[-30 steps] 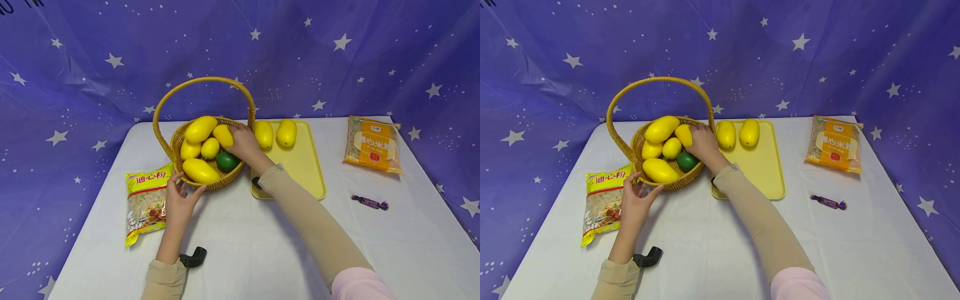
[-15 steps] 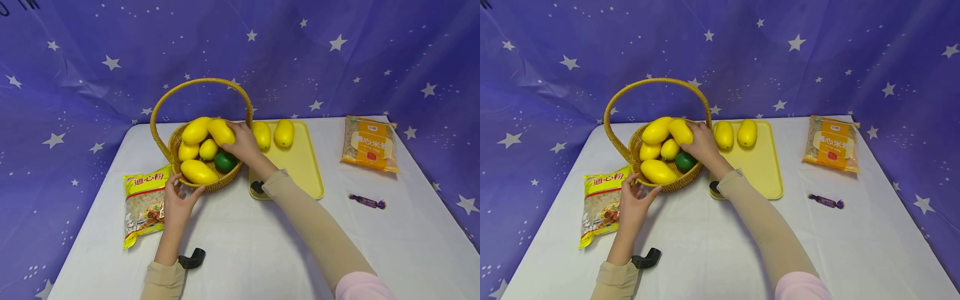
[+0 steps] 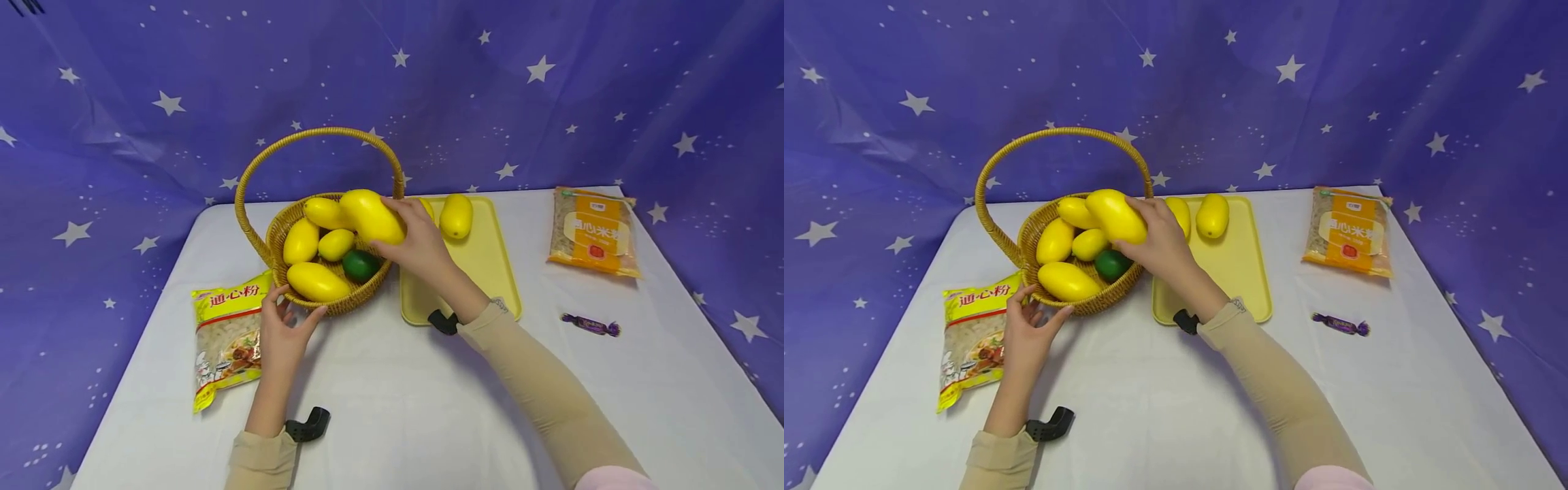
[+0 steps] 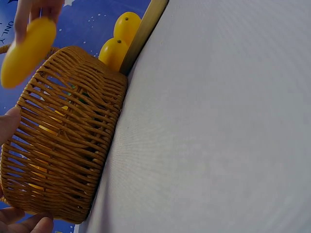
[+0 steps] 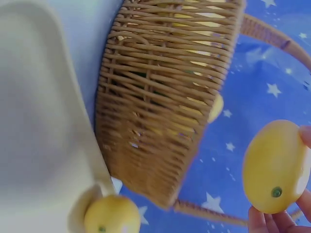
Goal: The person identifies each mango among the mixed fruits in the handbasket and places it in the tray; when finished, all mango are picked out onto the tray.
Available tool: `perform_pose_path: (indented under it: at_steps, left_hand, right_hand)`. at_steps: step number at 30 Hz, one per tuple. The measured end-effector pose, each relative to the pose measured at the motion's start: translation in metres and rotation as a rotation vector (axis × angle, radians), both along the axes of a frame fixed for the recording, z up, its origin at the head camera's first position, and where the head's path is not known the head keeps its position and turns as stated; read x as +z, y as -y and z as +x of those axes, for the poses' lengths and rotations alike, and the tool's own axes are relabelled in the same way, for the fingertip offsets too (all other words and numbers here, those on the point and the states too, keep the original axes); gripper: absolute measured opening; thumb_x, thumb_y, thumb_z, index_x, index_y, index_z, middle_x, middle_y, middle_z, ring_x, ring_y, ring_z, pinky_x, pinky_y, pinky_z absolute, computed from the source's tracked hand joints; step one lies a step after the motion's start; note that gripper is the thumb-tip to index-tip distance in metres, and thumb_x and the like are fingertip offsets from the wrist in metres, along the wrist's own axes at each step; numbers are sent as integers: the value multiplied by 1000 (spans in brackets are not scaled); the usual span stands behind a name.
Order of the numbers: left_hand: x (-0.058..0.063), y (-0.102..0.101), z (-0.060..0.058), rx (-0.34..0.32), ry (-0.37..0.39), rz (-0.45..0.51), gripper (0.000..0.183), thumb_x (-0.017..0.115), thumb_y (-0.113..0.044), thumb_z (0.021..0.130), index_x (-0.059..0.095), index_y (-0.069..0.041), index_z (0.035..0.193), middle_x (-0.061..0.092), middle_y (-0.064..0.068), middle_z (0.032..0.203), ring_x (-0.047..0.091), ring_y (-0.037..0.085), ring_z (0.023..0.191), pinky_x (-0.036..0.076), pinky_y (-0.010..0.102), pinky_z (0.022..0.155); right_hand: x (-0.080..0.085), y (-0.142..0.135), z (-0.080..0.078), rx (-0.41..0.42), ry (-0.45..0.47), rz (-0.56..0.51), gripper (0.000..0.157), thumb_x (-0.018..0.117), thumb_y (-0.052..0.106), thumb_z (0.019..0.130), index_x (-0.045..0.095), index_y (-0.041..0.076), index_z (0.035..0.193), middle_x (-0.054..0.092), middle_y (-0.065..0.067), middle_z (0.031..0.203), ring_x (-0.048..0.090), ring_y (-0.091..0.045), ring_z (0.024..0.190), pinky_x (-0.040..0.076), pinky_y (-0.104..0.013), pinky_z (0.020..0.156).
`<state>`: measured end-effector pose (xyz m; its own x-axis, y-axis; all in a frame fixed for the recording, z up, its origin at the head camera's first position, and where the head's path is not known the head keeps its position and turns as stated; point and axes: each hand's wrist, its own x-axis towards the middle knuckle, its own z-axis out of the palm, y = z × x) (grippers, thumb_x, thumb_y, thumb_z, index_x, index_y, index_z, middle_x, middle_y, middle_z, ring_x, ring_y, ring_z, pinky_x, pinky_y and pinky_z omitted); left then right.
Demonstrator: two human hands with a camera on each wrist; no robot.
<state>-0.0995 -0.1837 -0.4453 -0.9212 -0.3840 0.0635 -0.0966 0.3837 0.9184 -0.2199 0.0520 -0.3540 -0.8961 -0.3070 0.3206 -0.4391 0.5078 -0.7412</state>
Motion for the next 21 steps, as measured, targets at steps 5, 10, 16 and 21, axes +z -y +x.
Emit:
perform_pose_path:
  at_steps: [5, 10, 16, 21]
  left_hand:
    - [2, 1, 1, -2, -3, 6, 84, 81, -44, 76, 36, -13, 140, 13, 4, 159, 39, 27, 134, 39, 42, 107]
    - [2, 2, 1, -2, -1, 13, 84, 81, -43, 76, 36, -13, 140, 12, 5, 159, 38, 27, 134, 38, 42, 107]
    - [0, 1, 0, -1, 8, 22, 84, 81, -42, 76, 36, -12, 141, 11, 3, 160, 38, 27, 135, 38, 42, 108]
    - [-1, 0, 0, -3, 1, 29, 84, 81, -41, 76, 36, -12, 140, 12, 3, 159, 37, 27, 135, 37, 42, 108]
  right_hand:
    - [3, -27, 15, -30, -89, -73, 70, 83, 18, 77, 51, 10, 139, 47, -11, 129, 49, -22, 113, 48, -34, 94]
    - [5, -56, 22, -87, -154, -129, 71, 84, 11, 74, 53, 7, 137, 48, -12, 126, 50, -22, 110, 49, -36, 89]
    - [5, -92, 16, -209, -147, -168, 72, 84, 13, 75, 51, 10, 139, 46, -13, 125, 50, -24, 111, 46, -41, 94]
    - [-7, -121, 0, -355, -85, -197, 71, 82, 19, 77, 49, 10, 139, 46, -13, 126, 48, -24, 110, 44, -37, 92]
